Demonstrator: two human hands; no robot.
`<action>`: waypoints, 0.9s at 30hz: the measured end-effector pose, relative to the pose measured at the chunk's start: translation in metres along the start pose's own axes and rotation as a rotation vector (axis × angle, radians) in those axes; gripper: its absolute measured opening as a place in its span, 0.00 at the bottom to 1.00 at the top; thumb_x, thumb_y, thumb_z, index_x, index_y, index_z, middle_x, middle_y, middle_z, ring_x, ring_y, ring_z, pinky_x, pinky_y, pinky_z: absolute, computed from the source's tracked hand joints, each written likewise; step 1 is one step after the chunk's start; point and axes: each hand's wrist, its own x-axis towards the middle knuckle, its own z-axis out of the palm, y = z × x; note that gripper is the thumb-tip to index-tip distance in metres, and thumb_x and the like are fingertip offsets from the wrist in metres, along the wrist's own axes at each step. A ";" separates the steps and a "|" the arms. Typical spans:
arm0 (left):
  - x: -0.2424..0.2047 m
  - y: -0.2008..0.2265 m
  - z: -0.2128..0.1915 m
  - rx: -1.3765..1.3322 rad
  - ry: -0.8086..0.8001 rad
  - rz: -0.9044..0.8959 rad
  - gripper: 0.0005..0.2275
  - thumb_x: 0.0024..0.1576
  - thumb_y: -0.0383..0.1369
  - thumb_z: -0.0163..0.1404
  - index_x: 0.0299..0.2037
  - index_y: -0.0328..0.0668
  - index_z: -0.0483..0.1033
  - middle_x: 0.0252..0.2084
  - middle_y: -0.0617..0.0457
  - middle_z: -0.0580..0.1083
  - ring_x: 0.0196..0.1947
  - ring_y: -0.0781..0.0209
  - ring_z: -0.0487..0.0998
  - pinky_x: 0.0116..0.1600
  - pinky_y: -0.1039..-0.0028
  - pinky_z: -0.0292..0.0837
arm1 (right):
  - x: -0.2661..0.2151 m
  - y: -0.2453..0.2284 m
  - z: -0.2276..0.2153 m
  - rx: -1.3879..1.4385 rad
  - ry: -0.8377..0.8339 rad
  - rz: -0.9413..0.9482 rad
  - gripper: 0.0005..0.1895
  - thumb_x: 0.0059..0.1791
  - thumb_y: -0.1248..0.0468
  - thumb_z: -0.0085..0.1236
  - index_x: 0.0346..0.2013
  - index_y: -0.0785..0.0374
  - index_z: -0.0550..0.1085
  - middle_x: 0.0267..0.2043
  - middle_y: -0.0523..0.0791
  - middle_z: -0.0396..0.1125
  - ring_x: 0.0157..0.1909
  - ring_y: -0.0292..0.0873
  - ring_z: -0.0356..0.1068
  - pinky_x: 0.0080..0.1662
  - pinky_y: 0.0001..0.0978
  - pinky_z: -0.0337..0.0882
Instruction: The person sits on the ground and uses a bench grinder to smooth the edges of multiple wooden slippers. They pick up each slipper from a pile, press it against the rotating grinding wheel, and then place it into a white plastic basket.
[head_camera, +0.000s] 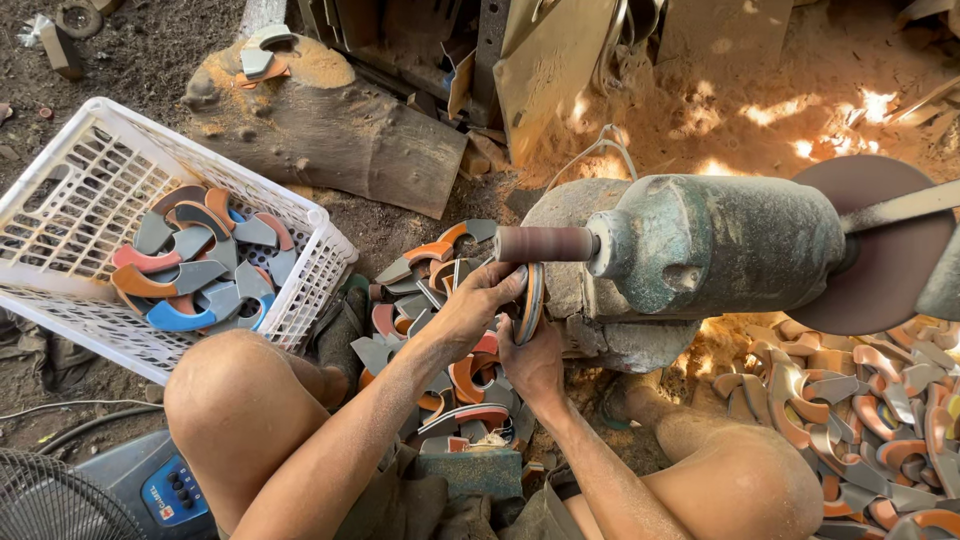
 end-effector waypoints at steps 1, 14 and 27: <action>0.001 0.000 0.000 -0.004 0.016 -0.016 0.23 0.64 0.40 0.47 0.68 0.38 0.65 0.58 0.50 0.75 0.62 0.63 0.71 0.71 0.61 0.59 | 0.001 0.001 0.001 -0.009 -0.005 0.012 0.09 0.52 0.64 0.55 0.37 0.69 0.74 0.24 0.45 0.73 0.23 0.38 0.74 0.28 0.33 0.72; 0.000 0.000 0.006 -0.052 -0.016 0.068 0.17 0.66 0.38 0.46 0.60 0.36 0.72 0.48 0.54 0.78 0.51 0.68 0.75 0.65 0.68 0.67 | 0.003 0.004 -0.004 -0.070 -0.048 0.061 0.08 0.52 0.65 0.54 0.34 0.69 0.73 0.17 0.45 0.69 0.17 0.39 0.70 0.23 0.34 0.69; 0.018 -0.010 0.002 -0.176 0.116 0.069 0.09 0.65 0.33 0.45 0.51 0.39 0.73 0.37 0.54 0.78 0.35 0.69 0.74 0.45 0.75 0.72 | 0.004 -0.007 -0.010 0.034 -0.145 0.259 0.09 0.52 0.65 0.45 0.33 0.67 0.73 0.18 0.43 0.66 0.15 0.39 0.64 0.21 0.35 0.67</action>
